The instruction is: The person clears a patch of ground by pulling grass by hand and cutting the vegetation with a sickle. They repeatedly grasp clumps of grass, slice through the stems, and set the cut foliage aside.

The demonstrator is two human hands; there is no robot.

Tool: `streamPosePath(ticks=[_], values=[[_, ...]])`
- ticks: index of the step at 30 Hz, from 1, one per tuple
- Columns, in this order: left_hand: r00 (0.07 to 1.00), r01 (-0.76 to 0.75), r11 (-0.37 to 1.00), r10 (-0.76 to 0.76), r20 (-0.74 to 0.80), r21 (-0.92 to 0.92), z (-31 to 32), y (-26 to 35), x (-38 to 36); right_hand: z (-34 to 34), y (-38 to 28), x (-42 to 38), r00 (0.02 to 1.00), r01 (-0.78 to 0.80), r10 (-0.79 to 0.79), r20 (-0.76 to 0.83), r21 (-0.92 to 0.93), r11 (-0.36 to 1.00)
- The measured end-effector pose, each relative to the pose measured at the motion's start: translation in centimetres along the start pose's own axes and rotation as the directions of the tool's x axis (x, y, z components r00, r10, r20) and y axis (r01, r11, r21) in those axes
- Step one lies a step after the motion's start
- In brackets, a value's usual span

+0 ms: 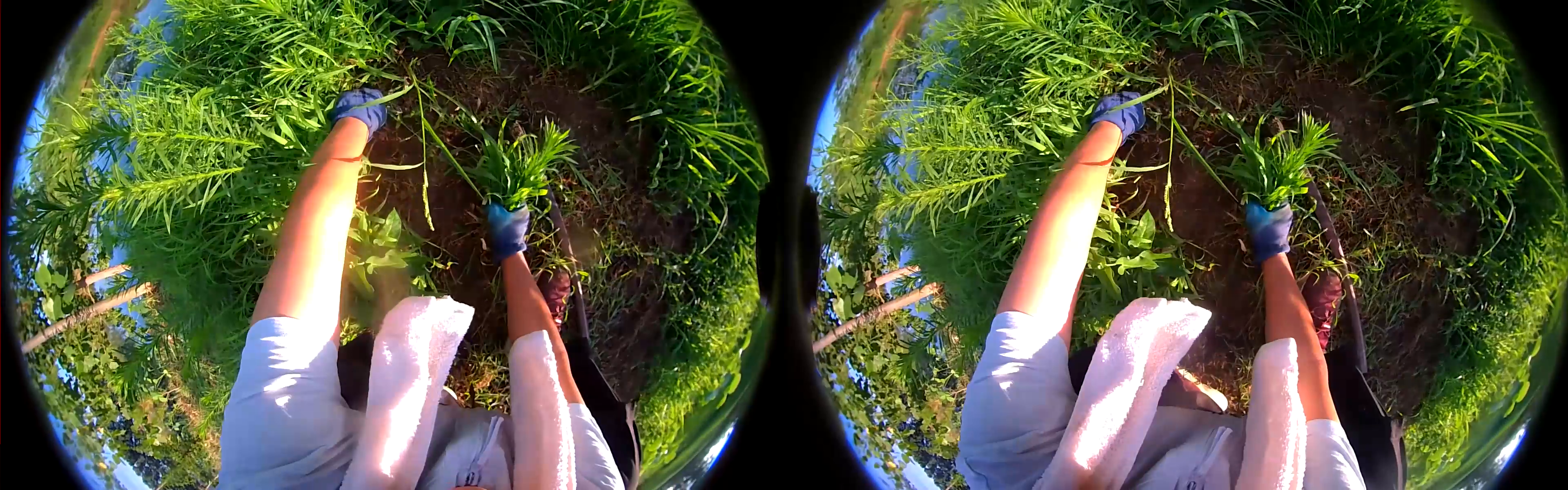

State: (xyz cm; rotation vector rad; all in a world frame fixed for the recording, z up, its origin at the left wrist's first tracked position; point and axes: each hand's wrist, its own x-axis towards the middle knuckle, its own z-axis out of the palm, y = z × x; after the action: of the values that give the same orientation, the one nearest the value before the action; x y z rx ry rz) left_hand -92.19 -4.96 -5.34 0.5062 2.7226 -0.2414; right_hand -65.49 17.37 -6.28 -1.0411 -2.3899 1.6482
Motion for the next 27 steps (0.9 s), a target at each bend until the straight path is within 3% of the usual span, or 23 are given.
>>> streamPosePath(ticks=[2, 3, 4, 5, 6, 7, 8, 10, 11, 12, 13, 15, 16, 18, 19, 20, 22, 23, 24, 25, 26, 27], values=[[0.98, -0.197, 0.905, 0.182, 0.075, 0.378, 1.2, 0.6, -1.2, 0.1, 0.6, 0.2, 0.999, 0.023, -0.026, 0.022, 0.142, 0.99], [0.969, -0.085, 0.996, 0.09, -0.231, 0.03, 6.0, 0.1, -1.0, 0.4, 1.2, 0.4, 0.997, 0.061, -0.07, 0.028, 0.248, 0.967], [0.885, -0.364, 0.764, 0.461, -0.057, 0.533, 5.1, 2.0, -3.3, 0.3, 0.9, 0.4, 0.992, 0.101, -0.114, 0.05, 0.213, 0.972], [0.936, -0.344, 0.939, 0.345, -0.074, 0.017, 3.5, 4.7, -7.7, 0.3, 1.0, 0.8, 0.993, 0.107, -0.116, 0.023, 0.229, 0.967], [0.971, -0.237, 0.83, 0.223, -0.09, -0.505, 1.5, 7.5, -12.3, 0.6, 1.3, 0.4, 0.995, 0.097, -0.103, 0.011, 0.248, 0.964], [0.873, -0.48, 0.763, 0.466, -0.148, -0.433, 2.8, 10.0, -16.4, 0.5, 0.6, 0.4, 0.983, 0.165, -0.179, 0.039, 0.239, 0.957], [0.89, -0.4, 0.773, 0.455, -0.009, -0.492, 4.8, 12.0, -20.0, 0.5, 1.5, 0.8, 0.977, 0.207, -0.211, 0.03, 0.099, 0.973], [0.93, -0.251, 0.67, 0.367, 0.018, -0.699, 5.1, 12.5, -22.5, 0.7, 1.2, 0.4, 0.992, 0.123, -0.12, -0.041, 0.09, 0.988], [0.955, -0.062, 0.799, 0.222, 0.198, -0.598, 3.7, 11.6, -21.0, 0.8, 1.3, 0.4, 0.992, 0.127, -0.124, -0.034, 0.082, 0.989], [0.955, -0.295, 0.824, 0.233, -0.184, -0.483, 6.6, 9.3, -18.7, 1.0, 1.6, 0.5, 0.992, 0.121, -0.118, -0.049, 0.054, 0.991], [0.952, -0.27, 0.886, 0.186, -0.243, -0.378, 6.6, 7.4, -15.9, 1.1, 1.9, 0.6, 0.991, 0.116, -0.114, -0.067, 0.028, 0.993], [0.896, -0.167, 0.973, 0.083, -0.437, -0.157, 7.8, 3.4, -8.8, 0.9, 2.9, 0.8, 0.989, 0.148, -0.147, -0.032, 0.048, 0.988], [0.809, -0.089, 0.995, 0.043, -0.586, -0.048, 9.6, 0.9, -5.1, 1.0, 3.0, 0.9, 0.984, 0.179, -0.179, -0.001, 0.076, 0.981], [0.771, 0.211, 0.97, -0.087, -0.631, 0.124, 6.3, -2.0, -4.3, 1.2, 1.0, 0.4, 0.975, 0.216, -0.215, -0.058, 0.017, 0.976], [0.921, 0.276, 0.96, -0.275, -0.275, -0.033, 1.3, -2.0, -4.9, 1.3, 0.5, 0.3, 0.988, 0.138, -0.137, -0.076, 0.016, 0.99], [0.94, 0.318, 0.942, -0.328, -0.095, -0.108, 0.3, -2.3, -4.4, 1.1, 0.4, 0.3, 0.994, 0.051, -0.05, -0.093, 0.016, 0.999], [0.875, 0.456, 0.87, -0.399, 0.274, -0.188, -1.4, -2.9, -3.3, 1.2, 1.4, 0.5, 0.993, 0.11, -0.101, -0.065, 0.144, 0.983], [0.934, 0.136, 0.99, -0.135, 0.332, 0.022, 1.4, -4.3, -1.7, 1.1, 1.4, 0.4, 0.997, 0.066, -0.06, -0.042, 0.174, 0.982], [0.892, -0.223, 0.954, 0.117, 0.437, 0.199, 0.9, -4.3, -2.6, 1.0, 1.0, 0.2, 1.0, 0.025, -0.022, -0.019, 0.205, 0.978], [0.953, 0.017, 0.998, -0.035, 0.3, 0.064, 0.3, -4.1, -3.3, 0.8, 0.5, 0.2, 1.0, 0.023, -0.019, -0.024, 0.209, 0.978], [0.979, 0.007, 0.996, -0.025, 0.203, 0.086, 2.1, -4.4, -2.8, 0.6, -0.4, 0.0, 1.0, 0.022, -0.021, -0.012, 0.192, 0.981], [0.974, -0.165, 0.933, 0.103, 0.203, 0.321, 3.2, -4.7, -3.1, 0.5, -0.8, -0.2, 1.0, 0.021, -0.021, -0.001, 0.175, 0.984]])
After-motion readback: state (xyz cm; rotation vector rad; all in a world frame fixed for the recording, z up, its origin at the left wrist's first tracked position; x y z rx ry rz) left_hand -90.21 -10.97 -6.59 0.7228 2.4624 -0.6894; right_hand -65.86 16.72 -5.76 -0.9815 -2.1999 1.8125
